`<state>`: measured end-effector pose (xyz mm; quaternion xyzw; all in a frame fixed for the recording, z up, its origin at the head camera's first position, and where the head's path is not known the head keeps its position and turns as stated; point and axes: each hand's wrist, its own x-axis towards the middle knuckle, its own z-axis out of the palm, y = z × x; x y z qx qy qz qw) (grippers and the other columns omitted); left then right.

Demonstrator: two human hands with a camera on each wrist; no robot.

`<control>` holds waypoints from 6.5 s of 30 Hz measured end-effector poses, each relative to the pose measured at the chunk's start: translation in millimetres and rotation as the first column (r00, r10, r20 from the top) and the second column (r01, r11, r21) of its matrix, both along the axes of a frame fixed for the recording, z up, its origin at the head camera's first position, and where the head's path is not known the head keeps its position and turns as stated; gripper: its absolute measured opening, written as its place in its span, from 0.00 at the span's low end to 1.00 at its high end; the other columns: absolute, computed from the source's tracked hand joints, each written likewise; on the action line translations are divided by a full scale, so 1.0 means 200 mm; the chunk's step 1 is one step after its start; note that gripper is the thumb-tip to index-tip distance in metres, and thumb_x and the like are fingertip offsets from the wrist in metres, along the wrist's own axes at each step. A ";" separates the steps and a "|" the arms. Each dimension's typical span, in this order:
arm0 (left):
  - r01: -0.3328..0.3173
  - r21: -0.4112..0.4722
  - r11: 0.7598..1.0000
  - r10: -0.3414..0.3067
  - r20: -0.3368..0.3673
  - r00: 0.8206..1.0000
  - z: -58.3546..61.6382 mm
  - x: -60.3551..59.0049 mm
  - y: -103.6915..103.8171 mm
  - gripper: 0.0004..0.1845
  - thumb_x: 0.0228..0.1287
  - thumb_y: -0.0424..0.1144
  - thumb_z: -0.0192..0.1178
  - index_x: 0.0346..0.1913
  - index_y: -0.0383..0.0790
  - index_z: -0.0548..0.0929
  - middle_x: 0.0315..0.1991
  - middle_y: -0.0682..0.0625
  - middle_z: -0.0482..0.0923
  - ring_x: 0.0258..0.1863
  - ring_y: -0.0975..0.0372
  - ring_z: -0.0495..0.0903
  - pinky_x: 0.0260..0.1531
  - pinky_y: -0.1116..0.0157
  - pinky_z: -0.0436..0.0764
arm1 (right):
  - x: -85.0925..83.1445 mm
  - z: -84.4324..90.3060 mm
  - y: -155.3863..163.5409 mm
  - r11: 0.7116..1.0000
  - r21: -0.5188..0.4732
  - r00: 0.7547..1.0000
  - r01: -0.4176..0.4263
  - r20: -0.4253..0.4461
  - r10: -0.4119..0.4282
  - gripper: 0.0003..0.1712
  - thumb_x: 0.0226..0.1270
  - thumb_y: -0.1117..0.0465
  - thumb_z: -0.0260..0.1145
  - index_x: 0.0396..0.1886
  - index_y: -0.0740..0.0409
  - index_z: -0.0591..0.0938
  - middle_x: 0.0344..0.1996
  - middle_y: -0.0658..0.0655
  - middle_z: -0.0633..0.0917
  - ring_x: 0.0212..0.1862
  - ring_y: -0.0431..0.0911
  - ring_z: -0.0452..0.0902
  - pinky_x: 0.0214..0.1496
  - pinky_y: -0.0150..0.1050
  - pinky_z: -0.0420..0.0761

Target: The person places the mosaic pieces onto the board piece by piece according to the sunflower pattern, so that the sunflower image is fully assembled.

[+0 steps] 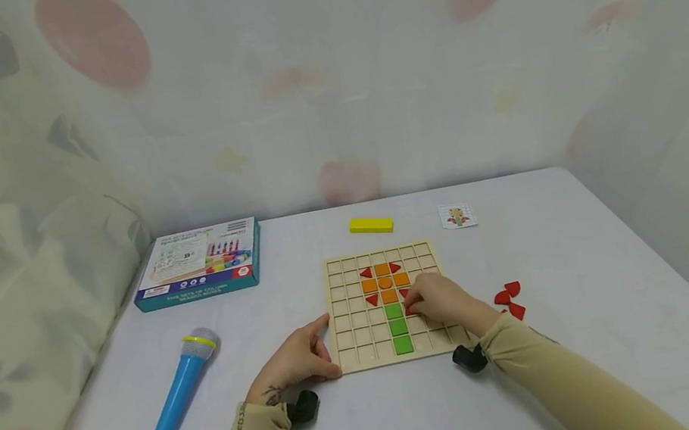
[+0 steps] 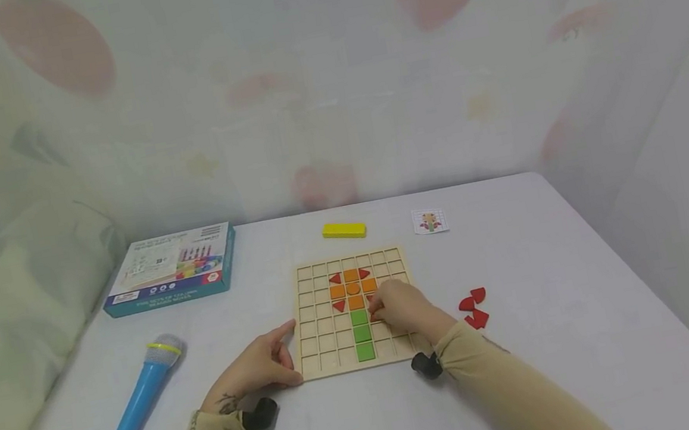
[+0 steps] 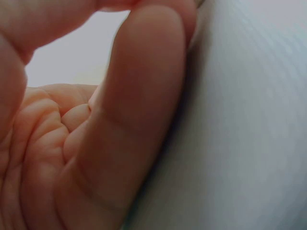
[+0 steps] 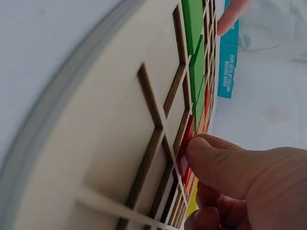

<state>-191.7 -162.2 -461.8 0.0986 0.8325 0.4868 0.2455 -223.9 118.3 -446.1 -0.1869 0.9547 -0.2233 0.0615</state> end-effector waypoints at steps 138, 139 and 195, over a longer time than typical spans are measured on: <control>0.002 0.011 1.000 -0.002 -0.005 1.000 0.01 0.00 0.00 0.54 0.30 0.34 0.72 0.66 0.41 0.54 0.20 0.47 0.72 0.17 0.62 0.69 0.17 0.67 0.69 | 0.09 0.10 0.10 0.744 -0.544 0.913 0.389 0.336 -0.232 0.13 0.57 0.67 0.59 0.43 0.63 0.78 0.33 0.58 0.80 0.34 0.50 0.76 0.37 0.42 0.76; 0.004 0.011 1.000 -0.004 -0.006 1.000 0.01 0.00 0.00 0.54 0.30 0.34 0.72 0.66 0.41 0.54 0.20 0.47 0.72 0.17 0.62 0.69 0.17 0.67 0.70 | 0.09 0.10 0.09 0.736 -0.541 0.903 0.407 0.359 -0.235 0.12 0.57 0.68 0.58 0.42 0.63 0.78 0.33 0.58 0.80 0.33 0.49 0.76 0.37 0.41 0.76; 0.012 -0.026 1.000 -0.013 -0.017 1.000 0.01 0.00 0.00 0.54 0.30 0.35 0.72 0.66 0.41 0.54 0.21 0.48 0.72 0.18 0.62 0.70 0.17 0.67 0.69 | 0.13 0.18 0.14 0.908 -0.135 0.918 0.396 0.096 -0.386 0.09 0.53 0.60 0.62 0.33 0.59 0.82 0.29 0.54 0.80 0.32 0.46 0.72 0.30 0.38 0.71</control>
